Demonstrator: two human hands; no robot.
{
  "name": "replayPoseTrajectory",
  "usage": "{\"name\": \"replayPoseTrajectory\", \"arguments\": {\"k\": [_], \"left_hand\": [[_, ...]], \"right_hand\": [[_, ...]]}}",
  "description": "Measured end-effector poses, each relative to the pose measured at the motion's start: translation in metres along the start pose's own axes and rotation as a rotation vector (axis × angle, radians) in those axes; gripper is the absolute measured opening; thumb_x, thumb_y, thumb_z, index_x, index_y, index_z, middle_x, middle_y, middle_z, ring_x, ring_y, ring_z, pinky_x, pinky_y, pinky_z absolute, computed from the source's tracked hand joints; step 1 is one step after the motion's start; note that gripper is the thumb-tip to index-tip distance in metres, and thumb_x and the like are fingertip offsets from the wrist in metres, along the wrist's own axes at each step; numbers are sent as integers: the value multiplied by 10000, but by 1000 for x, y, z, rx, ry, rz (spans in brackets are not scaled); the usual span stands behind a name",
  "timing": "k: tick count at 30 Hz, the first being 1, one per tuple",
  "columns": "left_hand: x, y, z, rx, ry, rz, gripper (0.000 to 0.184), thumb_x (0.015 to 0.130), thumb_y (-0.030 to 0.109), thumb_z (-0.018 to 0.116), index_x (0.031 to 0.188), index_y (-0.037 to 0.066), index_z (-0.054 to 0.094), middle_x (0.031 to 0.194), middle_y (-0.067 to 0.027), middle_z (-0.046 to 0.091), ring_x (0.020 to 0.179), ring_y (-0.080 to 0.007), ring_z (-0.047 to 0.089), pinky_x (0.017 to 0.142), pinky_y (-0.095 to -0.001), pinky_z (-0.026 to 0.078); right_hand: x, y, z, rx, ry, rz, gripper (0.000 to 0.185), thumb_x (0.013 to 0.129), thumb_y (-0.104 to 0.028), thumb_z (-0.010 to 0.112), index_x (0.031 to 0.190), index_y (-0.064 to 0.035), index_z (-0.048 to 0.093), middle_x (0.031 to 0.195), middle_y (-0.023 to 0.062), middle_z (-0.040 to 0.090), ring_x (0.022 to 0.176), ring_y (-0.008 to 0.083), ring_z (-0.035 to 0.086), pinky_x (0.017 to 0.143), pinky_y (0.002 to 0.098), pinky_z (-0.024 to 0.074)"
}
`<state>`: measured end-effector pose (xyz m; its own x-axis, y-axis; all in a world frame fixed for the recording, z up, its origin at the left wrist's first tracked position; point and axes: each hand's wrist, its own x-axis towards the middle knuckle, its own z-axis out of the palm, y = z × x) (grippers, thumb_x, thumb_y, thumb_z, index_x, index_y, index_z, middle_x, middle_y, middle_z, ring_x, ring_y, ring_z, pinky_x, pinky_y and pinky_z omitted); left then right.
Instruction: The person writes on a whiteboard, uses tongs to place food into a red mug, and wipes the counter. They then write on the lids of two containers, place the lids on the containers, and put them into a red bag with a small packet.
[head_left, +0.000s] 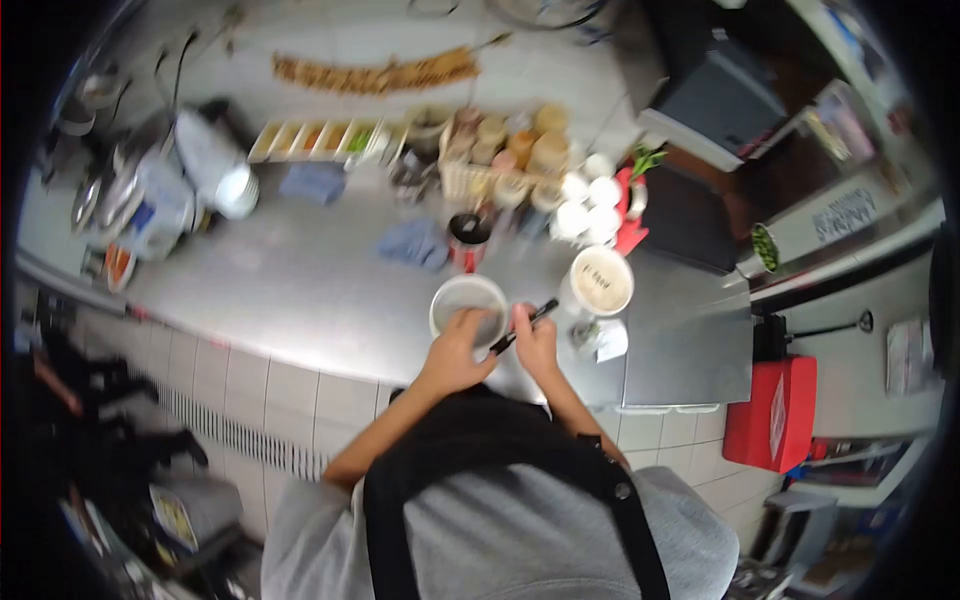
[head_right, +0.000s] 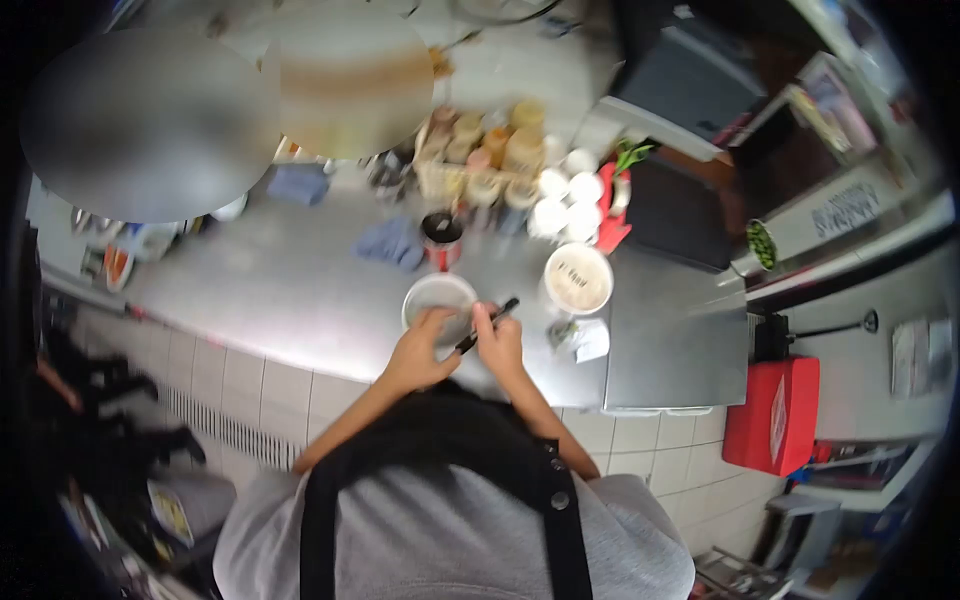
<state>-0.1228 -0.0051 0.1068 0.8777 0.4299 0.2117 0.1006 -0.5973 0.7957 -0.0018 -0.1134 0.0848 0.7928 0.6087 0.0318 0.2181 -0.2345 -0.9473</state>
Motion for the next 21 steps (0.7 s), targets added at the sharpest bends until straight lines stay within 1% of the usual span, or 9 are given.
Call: {"name": "replayPoseTrajectory", "arguments": {"k": [2,4,9,11,13,16,18,19,21], "left_hand": [[-11,14,1,-38,-197,-141,463,631,176,643,1026,-1,477,964,-182,564,832,-330,575,699,-402,467],[-16,15,1,13,-330,-245,330,604,179,661,863,25,526,807,-150,610,770,-318,596,638,-403,473],[-27,1,-5,61,-134,-203,245,635,229,651,753,33,561,662,-169,598,659,-350,593,589,-424,468],[-31,-1,-11,91,-272,-155,231,651,255,637,641,41,550,622,-163,587,647,-352,593,589,-431,468],[-32,-3,-18,72,-244,-121,272,661,284,643,606,38,541,586,-159,569,602,-344,581,563,-425,458],[-34,-24,-34,107,-213,-71,350,678,349,656,585,32,540,538,-145,539,522,-321,545,508,-401,428],[-40,-65,-56,178,-235,-209,446,700,448,640,608,19,562,578,-152,557,537,-318,542,512,-397,422],[-40,-90,-66,192,-276,-355,513,713,511,618,617,9,576,632,-169,586,589,-330,564,544,-409,434],[-29,-113,-62,82,-137,-434,521,731,520,597,647,6,593,655,-172,597,619,-331,576,566,-402,442]], "right_hand": [[-12,-8,15,361,-110,63,190,855,-132,589,701,-23,565,585,2,546,512,51,507,460,189,406],[-22,-4,22,348,-148,52,194,820,-97,628,668,-28,528,571,23,556,459,58,496,421,183,396],[-30,-7,22,227,-290,-21,232,798,-86,646,625,-43,498,537,27,548,440,56,490,394,196,383],[-32,-13,22,107,-343,-157,248,789,-77,646,602,-41,488,525,21,539,442,51,486,394,199,370],[-30,-23,23,103,-357,-202,259,784,-58,639,583,-40,478,518,19,533,444,49,480,398,202,361],[-17,-23,22,75,-341,-326,261,776,-46,643,579,-41,472,525,12,529,442,48,463,394,206,350],[10,-23,4,326,-31,-455,219,791,-40,600,621,-50,462,543,23,498,449,62,428,418,240,363],[17,-35,-4,381,34,-249,236,835,-41,554,627,-68,445,568,5,471,470,53,425,449,208,371],[31,-31,2,348,25,-233,115,836,-56,567,729,-33,531,613,18,524,491,56,464,464,207,387]]}}
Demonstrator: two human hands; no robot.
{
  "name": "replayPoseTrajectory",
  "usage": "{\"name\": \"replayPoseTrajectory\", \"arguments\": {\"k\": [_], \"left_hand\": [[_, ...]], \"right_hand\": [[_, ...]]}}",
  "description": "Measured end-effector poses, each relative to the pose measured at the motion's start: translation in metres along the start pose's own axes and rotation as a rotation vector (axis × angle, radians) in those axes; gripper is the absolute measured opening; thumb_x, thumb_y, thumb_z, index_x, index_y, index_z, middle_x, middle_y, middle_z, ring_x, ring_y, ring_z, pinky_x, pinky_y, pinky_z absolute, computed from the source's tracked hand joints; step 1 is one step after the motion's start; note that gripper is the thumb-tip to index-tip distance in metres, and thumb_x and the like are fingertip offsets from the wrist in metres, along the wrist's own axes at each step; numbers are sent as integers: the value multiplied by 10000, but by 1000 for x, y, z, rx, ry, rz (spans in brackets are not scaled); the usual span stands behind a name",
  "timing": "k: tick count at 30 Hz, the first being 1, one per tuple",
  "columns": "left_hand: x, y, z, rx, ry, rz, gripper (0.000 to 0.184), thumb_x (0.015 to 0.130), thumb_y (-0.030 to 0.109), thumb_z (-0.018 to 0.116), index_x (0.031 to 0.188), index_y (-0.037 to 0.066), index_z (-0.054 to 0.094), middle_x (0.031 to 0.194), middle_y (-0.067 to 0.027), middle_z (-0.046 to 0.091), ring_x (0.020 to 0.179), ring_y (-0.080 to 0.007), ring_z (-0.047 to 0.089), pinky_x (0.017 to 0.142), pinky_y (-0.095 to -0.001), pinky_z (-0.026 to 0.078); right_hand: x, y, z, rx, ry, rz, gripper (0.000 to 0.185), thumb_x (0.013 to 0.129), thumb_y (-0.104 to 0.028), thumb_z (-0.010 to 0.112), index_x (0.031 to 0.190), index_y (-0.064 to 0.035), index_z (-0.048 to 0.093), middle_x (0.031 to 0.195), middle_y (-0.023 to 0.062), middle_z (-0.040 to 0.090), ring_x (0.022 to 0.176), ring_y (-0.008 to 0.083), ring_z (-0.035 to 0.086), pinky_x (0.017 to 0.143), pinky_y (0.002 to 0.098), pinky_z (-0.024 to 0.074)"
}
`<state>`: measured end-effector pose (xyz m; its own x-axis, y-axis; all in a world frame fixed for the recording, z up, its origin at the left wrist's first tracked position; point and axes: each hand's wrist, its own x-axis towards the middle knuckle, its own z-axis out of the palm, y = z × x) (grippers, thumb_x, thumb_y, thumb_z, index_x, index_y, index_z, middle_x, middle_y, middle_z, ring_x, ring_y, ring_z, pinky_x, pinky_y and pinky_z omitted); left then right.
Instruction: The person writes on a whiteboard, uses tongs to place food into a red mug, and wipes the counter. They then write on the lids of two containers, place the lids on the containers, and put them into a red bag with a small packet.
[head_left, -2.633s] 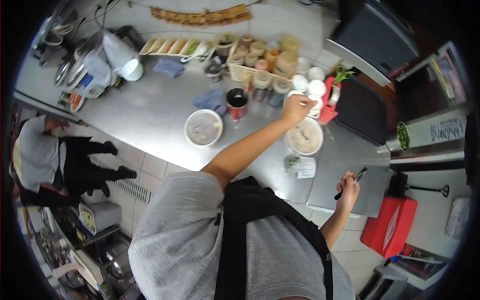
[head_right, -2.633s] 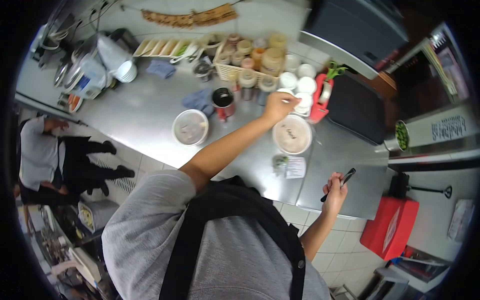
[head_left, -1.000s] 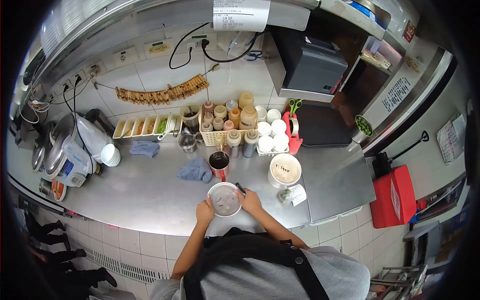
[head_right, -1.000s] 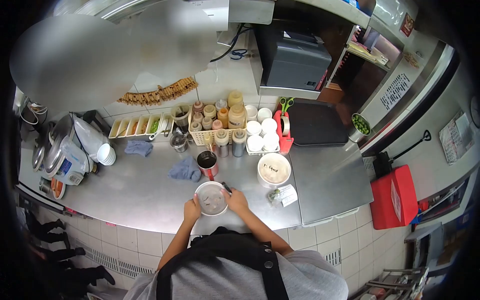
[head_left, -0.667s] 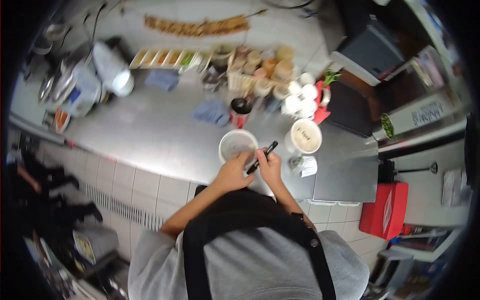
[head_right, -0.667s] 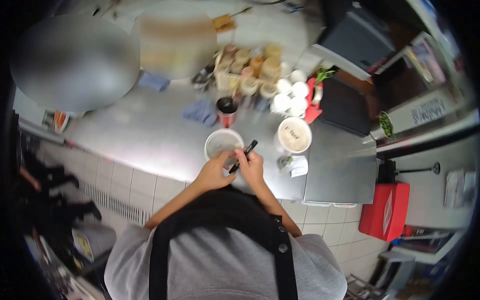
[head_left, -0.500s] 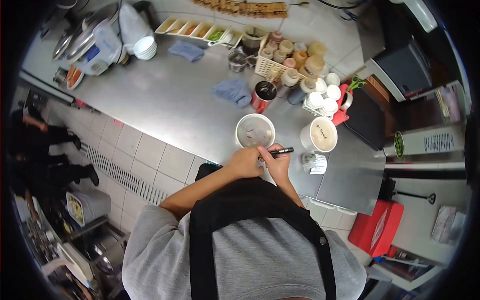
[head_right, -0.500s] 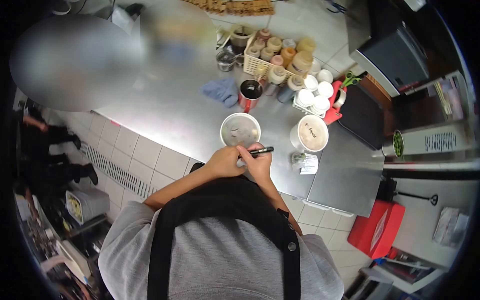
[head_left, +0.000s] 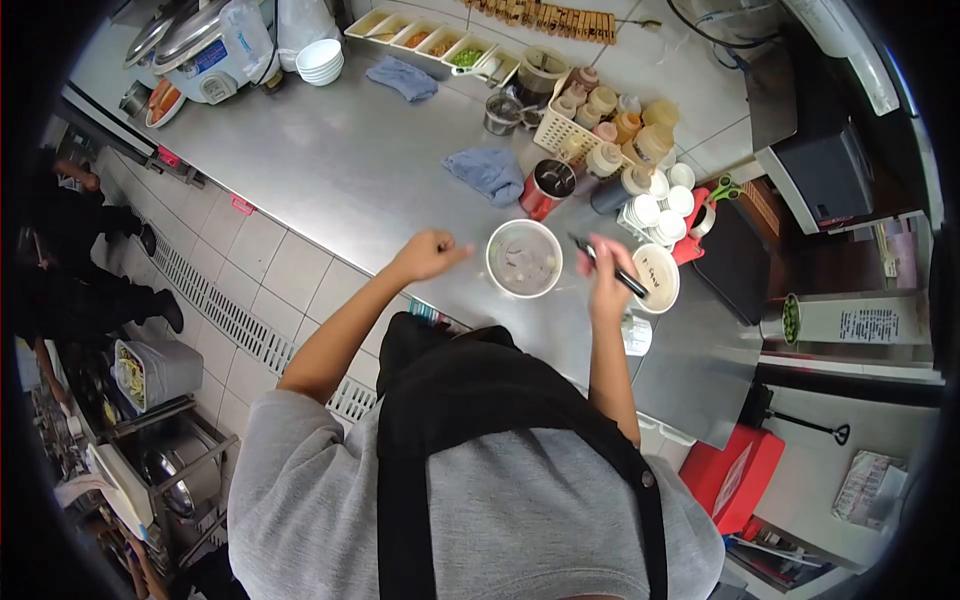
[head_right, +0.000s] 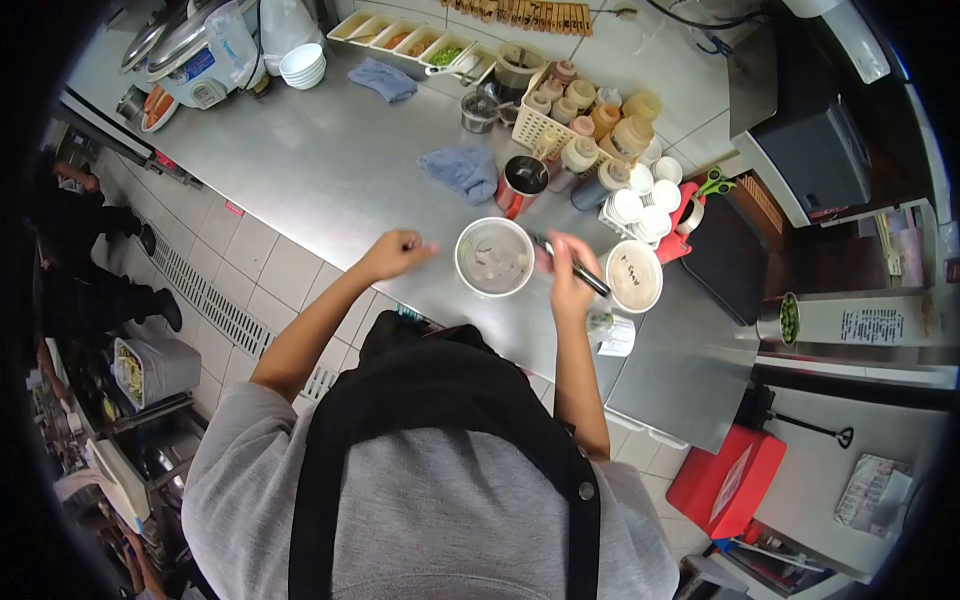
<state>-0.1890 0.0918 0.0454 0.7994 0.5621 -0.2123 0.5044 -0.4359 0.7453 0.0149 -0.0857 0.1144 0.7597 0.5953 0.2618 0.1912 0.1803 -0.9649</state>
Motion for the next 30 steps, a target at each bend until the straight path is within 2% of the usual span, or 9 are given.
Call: {"name": "replayPoseTrajectory", "arguments": {"k": [2,4,7,10,14,17,21,23,30], "left_hand": [[11,-9,13,-136,115,-74,532,749,530,576,676,4,611,678,-175,608,649,-332,588,588,-394,449],[32,-1,31,-239,261,-9,519,775,514,554,777,3,649,734,-191,628,712,-336,611,649,-389,469],[48,-4,48,-159,191,-58,492,786,481,547,868,10,661,766,-214,631,756,-336,624,693,-384,476],[49,-3,54,-270,159,-101,473,788,467,545,878,18,665,779,-218,632,764,-337,626,700,-386,477],[49,-2,53,-264,138,-126,456,791,452,546,872,20,667,761,-211,633,746,-327,628,689,-379,478],[47,2,50,-325,101,-192,451,796,444,547,860,14,667,734,-210,629,724,-320,628,675,-375,477],[45,2,51,-325,117,-166,458,801,448,543,854,10,666,707,-207,624,701,-317,625,656,-375,473],[45,2,50,-335,115,-171,462,801,452,543,849,9,667,700,-206,622,697,-317,624,652,-376,472],[46,-1,55,-326,117,-187,502,803,487,520,829,8,669,694,-211,619,700,-325,621,656,-389,469]], "right_hand": [[4,14,24,30,-177,102,67,817,-78,607,847,-17,607,695,35,584,548,63,514,495,191,402],[-4,51,34,-129,-260,67,158,788,-85,646,930,-15,634,768,45,619,609,70,546,540,180,418],[-16,80,50,-183,-240,-21,129,769,-94,663,865,-11,640,690,6,596,575,39,492,530,176,392],[-22,82,57,-146,-273,61,116,756,-82,659,842,-9,636,674,4,594,561,35,484,518,179,389],[-23,82,57,-364,-305,11,97,763,-86,657,817,-10,630,648,-13,567,558,34,463,519,181,381],[-24,84,57,-293,-300,7,109,758,-103,663,823,-20,635,608,-27,545,534,27,438,498,182,371],[-25,83,58,-375,-296,9,92,759,-94,655,813,-23,634,603,-25,547,530,25,442,496,180,370],[-23,88,57,-364,-270,-2,99,727,-103,660,775,-26,619,595,32,576,513,74,506,500,217,414],[-24,86,56,-390,-292,-14,81,726,-90,646,762,-27,611,587,28,572,512,73,506,502,219,417]]}}
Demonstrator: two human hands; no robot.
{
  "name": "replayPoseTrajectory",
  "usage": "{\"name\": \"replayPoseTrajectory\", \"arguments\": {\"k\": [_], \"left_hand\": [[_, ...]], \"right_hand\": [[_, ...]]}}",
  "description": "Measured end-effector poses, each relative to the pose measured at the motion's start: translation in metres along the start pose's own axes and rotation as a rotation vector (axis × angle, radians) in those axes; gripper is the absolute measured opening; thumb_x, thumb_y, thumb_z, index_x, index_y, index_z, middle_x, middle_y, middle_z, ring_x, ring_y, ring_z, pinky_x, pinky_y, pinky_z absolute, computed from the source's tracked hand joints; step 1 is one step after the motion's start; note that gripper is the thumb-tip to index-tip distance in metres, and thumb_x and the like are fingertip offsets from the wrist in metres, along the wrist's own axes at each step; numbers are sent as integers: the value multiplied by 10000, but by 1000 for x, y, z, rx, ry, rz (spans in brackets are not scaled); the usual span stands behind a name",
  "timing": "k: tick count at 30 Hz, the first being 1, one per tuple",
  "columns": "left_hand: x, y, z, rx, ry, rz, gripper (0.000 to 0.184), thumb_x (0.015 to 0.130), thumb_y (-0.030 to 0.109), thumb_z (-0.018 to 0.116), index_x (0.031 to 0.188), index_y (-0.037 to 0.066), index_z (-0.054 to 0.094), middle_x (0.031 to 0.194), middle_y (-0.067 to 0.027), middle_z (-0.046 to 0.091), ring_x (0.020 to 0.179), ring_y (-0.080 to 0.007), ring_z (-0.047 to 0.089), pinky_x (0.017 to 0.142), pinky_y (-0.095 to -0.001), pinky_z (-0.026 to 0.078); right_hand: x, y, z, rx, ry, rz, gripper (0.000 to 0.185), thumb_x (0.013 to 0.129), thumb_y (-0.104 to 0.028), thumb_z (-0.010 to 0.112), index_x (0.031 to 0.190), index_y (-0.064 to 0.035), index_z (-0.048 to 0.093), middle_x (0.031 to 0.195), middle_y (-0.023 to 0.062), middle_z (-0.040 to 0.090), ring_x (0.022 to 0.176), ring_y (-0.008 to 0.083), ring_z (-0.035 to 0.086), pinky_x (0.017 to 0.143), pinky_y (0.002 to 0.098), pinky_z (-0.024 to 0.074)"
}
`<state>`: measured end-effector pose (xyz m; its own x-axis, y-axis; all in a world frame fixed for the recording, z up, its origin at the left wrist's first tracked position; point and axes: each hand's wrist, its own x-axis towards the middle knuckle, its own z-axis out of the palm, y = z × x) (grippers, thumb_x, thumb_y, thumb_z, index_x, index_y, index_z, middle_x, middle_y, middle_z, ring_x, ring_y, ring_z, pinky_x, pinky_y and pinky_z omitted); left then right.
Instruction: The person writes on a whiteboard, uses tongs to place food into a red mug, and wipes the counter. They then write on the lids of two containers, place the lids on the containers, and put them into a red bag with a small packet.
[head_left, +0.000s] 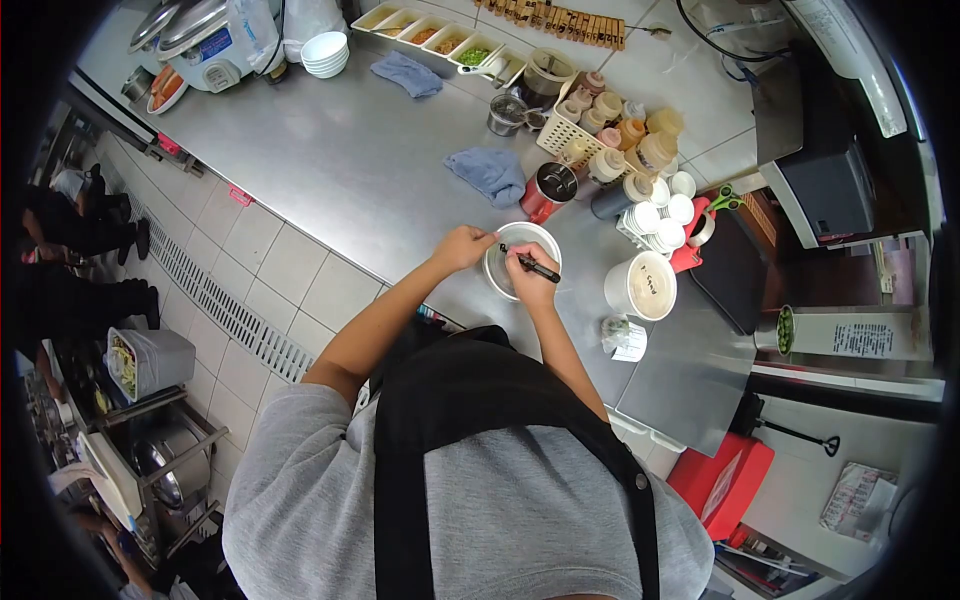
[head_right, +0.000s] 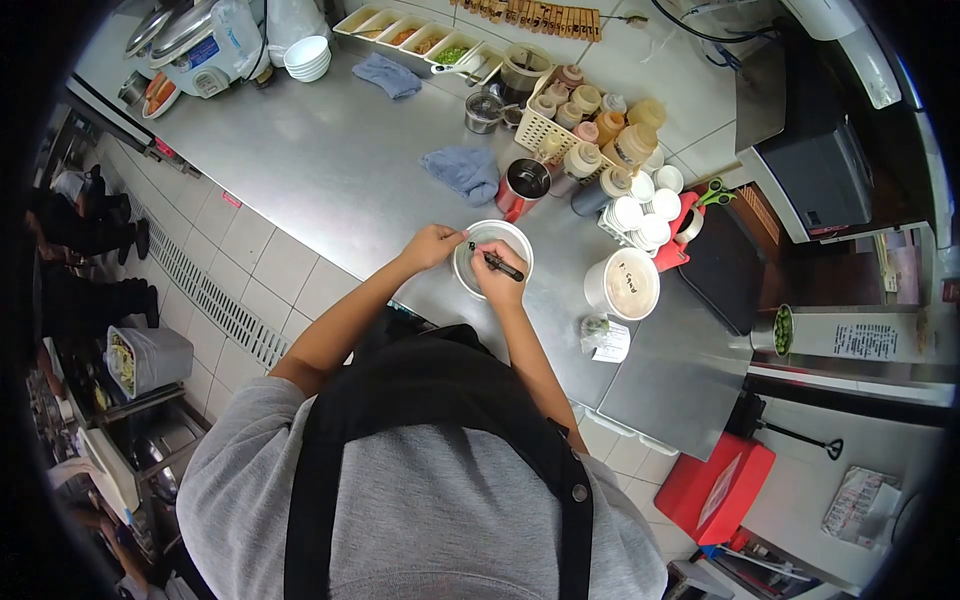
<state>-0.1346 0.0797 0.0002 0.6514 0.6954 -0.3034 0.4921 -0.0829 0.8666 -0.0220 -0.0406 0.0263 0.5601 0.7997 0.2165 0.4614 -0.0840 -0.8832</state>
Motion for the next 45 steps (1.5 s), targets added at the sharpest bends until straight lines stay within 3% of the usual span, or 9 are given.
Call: {"name": "replayPoseTrajectory", "arguments": {"k": [2,16,21,23,26,29,45], "left_hand": [[0,1,-1,13,-3,3,512,804,494,512,830,8,670,697,-211,620,703,-327,622,659,-393,469],[1,-3,3,72,-70,-72,667,819,577,407,719,-36,650,680,-236,611,732,-356,621,675,-418,465],[0,-6,5,70,-53,-66,668,819,581,404,732,-32,654,687,-235,613,740,-354,622,687,-416,465],[0,-5,6,56,-60,-69,668,818,583,403,739,-31,655,694,-235,615,744,-353,623,694,-415,466],[1,-6,7,81,-45,-66,665,819,581,402,751,-29,656,714,-235,620,765,-354,623,710,-412,465],[1,-6,6,70,-57,-78,668,817,584,402,760,-31,656,731,-240,621,783,-358,621,722,-410,465],[0,-10,10,6,-16,-46,689,811,597,412,724,-44,649,681,-244,608,726,-351,622,685,-408,465]], "right_hand": [[2,2,1,107,51,87,67,723,-83,639,737,-29,602,589,21,575,513,68,506,502,219,416],[0,1,-4,103,89,64,58,737,-67,622,734,-17,591,618,19,583,547,58,514,524,215,419],[-2,-8,-14,28,94,91,62,739,-74,624,735,-19,595,623,16,579,554,54,491,529,214,407],[-2,-7,-14,-42,101,-1,81,719,-95,617,729,-20,590,606,63,593,531,97,552,520,243,445],[-3,-6,-18,-61,33,37,91,711,-105,620,724,-21,585,618,71,593,523,117,554,519,252,446],[-2,-2,-15,-74,108,-3,86,708,-99,618,715,-22,582,616,70,591,517,126,552,516,252,443],[-4,-3,-23,-43,66,47,60,709,-79,613,704,-27,583,607,44,577,555,95,522,548,241,425]]}}
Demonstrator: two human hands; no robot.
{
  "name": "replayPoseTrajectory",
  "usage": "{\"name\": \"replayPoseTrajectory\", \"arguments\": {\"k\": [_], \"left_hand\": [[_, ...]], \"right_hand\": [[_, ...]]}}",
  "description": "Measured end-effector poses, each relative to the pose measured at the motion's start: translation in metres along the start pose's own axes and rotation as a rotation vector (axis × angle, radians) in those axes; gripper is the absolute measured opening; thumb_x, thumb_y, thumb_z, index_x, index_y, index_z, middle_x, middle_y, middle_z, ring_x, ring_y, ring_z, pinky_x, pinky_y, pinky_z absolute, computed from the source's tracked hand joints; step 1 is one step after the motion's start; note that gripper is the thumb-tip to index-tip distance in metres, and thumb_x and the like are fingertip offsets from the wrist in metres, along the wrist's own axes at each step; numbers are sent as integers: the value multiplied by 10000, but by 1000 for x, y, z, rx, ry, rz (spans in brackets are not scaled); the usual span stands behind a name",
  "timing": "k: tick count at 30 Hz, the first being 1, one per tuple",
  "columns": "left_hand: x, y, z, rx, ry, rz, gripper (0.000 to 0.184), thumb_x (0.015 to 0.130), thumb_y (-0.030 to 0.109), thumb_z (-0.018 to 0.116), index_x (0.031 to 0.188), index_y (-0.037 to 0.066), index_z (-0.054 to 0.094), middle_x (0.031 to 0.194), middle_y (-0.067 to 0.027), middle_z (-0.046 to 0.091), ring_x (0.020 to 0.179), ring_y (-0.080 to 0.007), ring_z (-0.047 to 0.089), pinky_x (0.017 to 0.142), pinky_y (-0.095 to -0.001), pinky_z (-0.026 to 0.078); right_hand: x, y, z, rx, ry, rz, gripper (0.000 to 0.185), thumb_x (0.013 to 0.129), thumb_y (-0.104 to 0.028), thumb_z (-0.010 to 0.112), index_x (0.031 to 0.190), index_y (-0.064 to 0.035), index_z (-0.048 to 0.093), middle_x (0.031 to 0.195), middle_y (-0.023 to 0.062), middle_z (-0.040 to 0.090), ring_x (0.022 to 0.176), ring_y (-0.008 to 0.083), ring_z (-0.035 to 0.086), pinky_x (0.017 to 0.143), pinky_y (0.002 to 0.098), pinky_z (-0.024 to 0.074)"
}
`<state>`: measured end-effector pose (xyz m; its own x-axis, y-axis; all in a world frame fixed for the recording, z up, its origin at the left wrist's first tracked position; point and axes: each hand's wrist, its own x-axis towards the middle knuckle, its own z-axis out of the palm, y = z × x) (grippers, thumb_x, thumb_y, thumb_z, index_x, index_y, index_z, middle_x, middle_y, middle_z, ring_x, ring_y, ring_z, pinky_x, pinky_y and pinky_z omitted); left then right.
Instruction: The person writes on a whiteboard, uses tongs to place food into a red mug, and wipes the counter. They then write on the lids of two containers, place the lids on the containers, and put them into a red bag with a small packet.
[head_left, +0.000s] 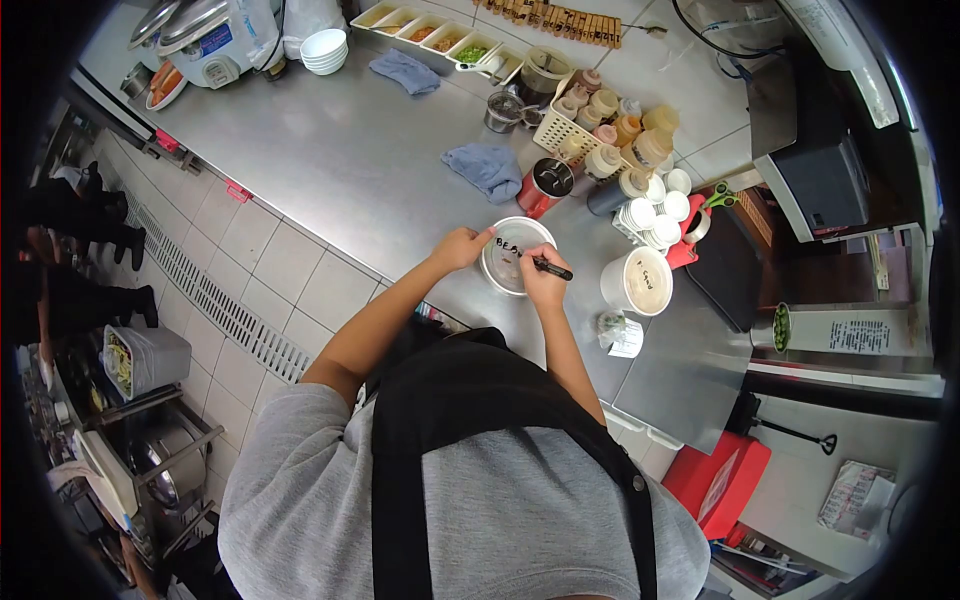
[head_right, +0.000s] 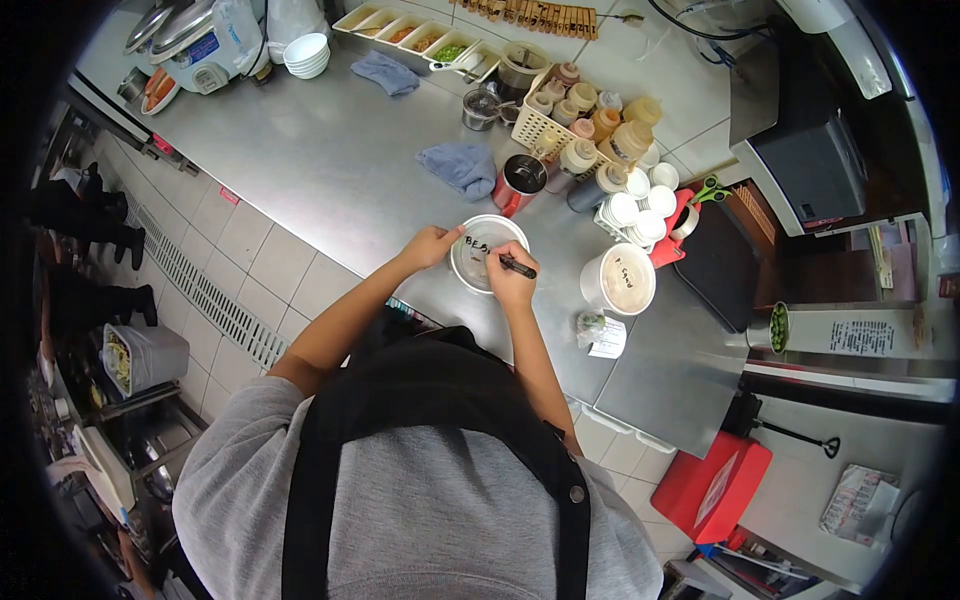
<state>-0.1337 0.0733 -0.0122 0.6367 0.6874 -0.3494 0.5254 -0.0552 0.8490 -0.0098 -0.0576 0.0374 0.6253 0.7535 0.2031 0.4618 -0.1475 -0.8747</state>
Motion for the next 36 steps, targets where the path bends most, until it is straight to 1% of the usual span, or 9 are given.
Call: {"name": "replayPoseTrajectory", "arguments": {"k": [14,17,19,20,22,26,32,34,36], "left_hand": [[0,-4,1,-41,16,2,713,803,614,412,707,-54,643,714,-253,613,742,-359,619,695,-404,464],[1,-9,2,-30,15,78,641,813,567,451,888,-49,612,707,-230,613,727,-367,613,665,-420,462],[-25,14,-8,213,353,398,509,812,367,589,1157,20,449,587,-129,564,581,-300,586,559,-371,452],[-34,25,-14,215,351,401,509,812,367,589,1157,20,449,587,-129,564,581,-300,586,559,-371,452],[-46,45,-25,98,177,540,605,763,216,648,1239,78,301,555,-113,527,540,-313,565,507,-375,438],[-54,61,-27,99,80,621,615,728,135,646,1242,77,313,592,-113,551,536,-311,568,503,-381,438],[-51,70,-22,203,-3,678,687,684,79,622,1282,81,284,611,-110,551,538,-298,552,552,-343,453],[-56,76,-25,-14,-229,703,839,667,91,644,1366,107,179,751,-84,537,634,-223,563,617,-289,451],[-59,69,-20,-214,-277,705,921,661,142,676,1389,121,112,823,-66,492,687,-185,544,638,-273,438]], "right_hand": [[5,10,-5,-11,11,25,92,681,-74,618,656,-34,539,558,32,536,501,83,478,489,237,394],[3,5,-7,5,-8,-31,87,706,-50,598,659,-30,528,552,14,523,501,69,458,493,229,384],[6,23,-9,101,-13,-2,86,725,-36,590,672,-30,522,573,6,525,519,62,461,505,220,383],[8,30,-10,198,-17,27,87,743,-22,581,685,-31,517,593,-2,526,536,55,463,517,211,382],[8,12,-12,333,2,49,95,756,-12,582,713,-36,501,620,-4,528,560,51,472,530,202,382],[4,-38,-14,719,-109,116,160,772,-4,602,781,-58,452,676,0,534,631,46,500,558,183,386],[-1,-39,-1,539,-269,27,186,773,-31,637,777,-59,453,694,2,537,611,38,487,534,191,387],[-7,-43,-7,509,-303,46,195,759,-65,682,760,-51,487,723,4,551,650,33,489,561,202,401],[-11,-40,-7,449,-269,22,187,757,-64,682,763,-49,496,706,-2,547,640,40,487,557,208,405]]}}
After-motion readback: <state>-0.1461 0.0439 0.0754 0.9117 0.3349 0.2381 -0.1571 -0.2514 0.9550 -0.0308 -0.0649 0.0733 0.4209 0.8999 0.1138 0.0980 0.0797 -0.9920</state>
